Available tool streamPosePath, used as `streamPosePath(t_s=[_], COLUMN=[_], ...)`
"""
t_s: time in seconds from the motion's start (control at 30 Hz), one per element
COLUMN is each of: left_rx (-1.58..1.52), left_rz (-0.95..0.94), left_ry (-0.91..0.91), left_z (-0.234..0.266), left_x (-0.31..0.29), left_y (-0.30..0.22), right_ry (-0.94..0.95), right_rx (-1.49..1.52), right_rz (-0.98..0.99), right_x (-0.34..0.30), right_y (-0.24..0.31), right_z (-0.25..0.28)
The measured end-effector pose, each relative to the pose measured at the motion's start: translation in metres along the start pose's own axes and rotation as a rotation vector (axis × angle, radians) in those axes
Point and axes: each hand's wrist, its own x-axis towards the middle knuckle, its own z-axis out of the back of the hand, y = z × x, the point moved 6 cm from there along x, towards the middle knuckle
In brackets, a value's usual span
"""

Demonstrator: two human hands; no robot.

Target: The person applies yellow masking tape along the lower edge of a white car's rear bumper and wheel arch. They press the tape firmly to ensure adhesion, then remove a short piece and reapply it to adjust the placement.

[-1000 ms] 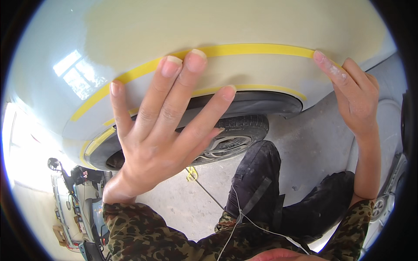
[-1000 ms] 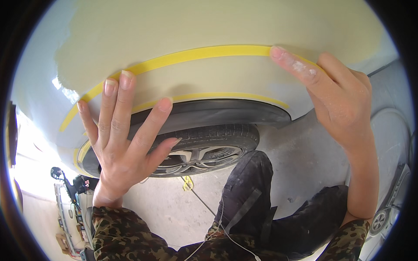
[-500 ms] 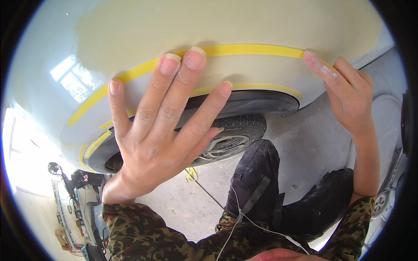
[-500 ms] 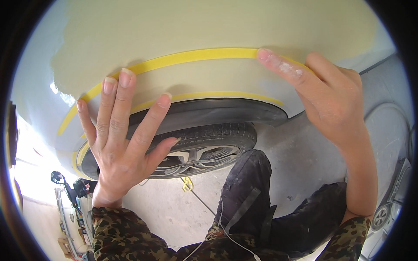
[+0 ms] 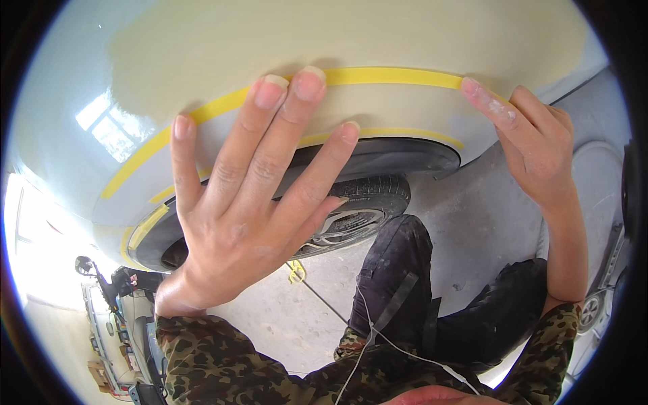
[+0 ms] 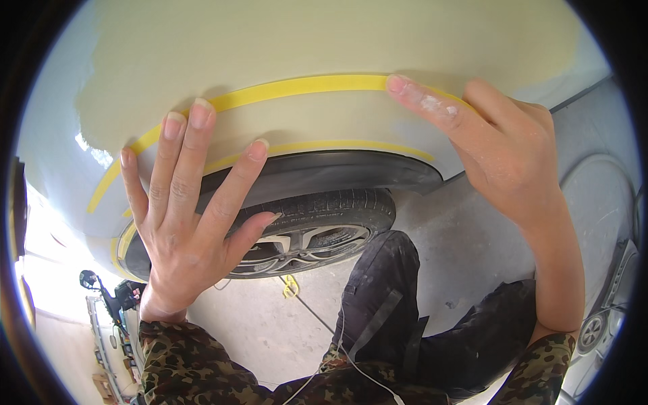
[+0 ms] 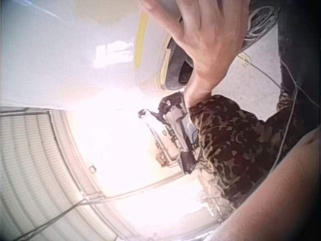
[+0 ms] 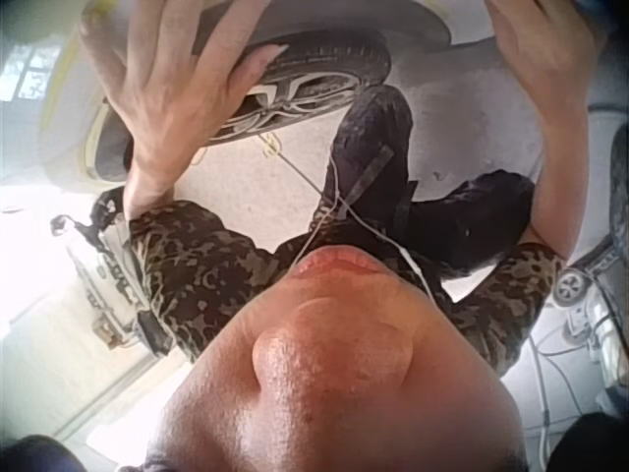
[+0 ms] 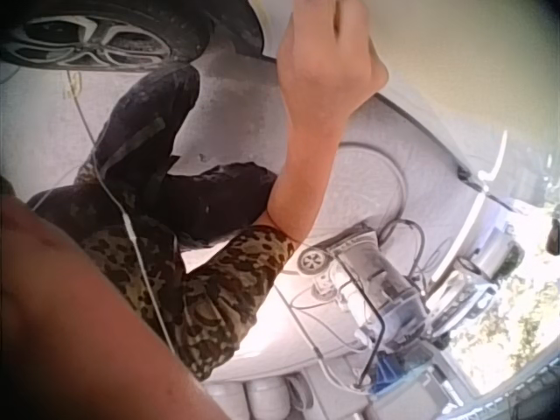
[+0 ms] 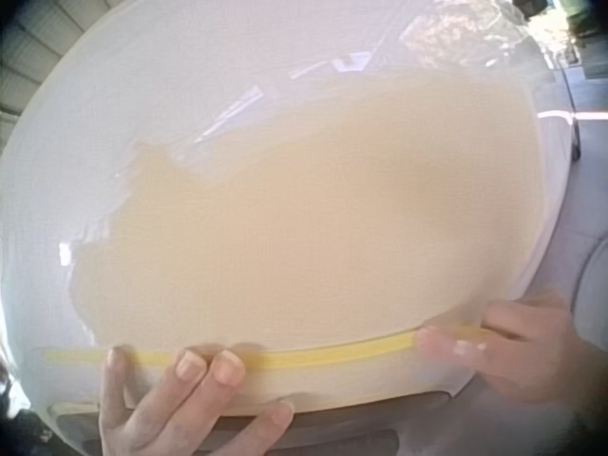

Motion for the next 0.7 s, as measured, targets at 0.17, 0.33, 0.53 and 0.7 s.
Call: streamPosePath(t_s=[0.17,0.33,0.53,0.7], left_rx=[0.014,0.008,0.007,-0.020], left_rz=[-0.015,-0.025,-0.041,-0.045], left_ry=[0.023,0.032,0.046,0.059], left_z=[0.002,0.002,0.002,0.001], left_x=[0.003,0.007,0.012,0.019], left_y=[-0.001,-0.004,-0.008,-0.012], right_ry=[0.005,0.004,0.002,-0.012], right_rx=[-0.002,0.000,0.008,0.009], right_rz=[-0.004,-0.005,-0.014,-0.046], right_x=[-0.001,-0.001,-0.002,-0.004], right_y=[0.001,0.001,0.001,0.001], right_z=[0.001,0.001,0.000,-0.002])
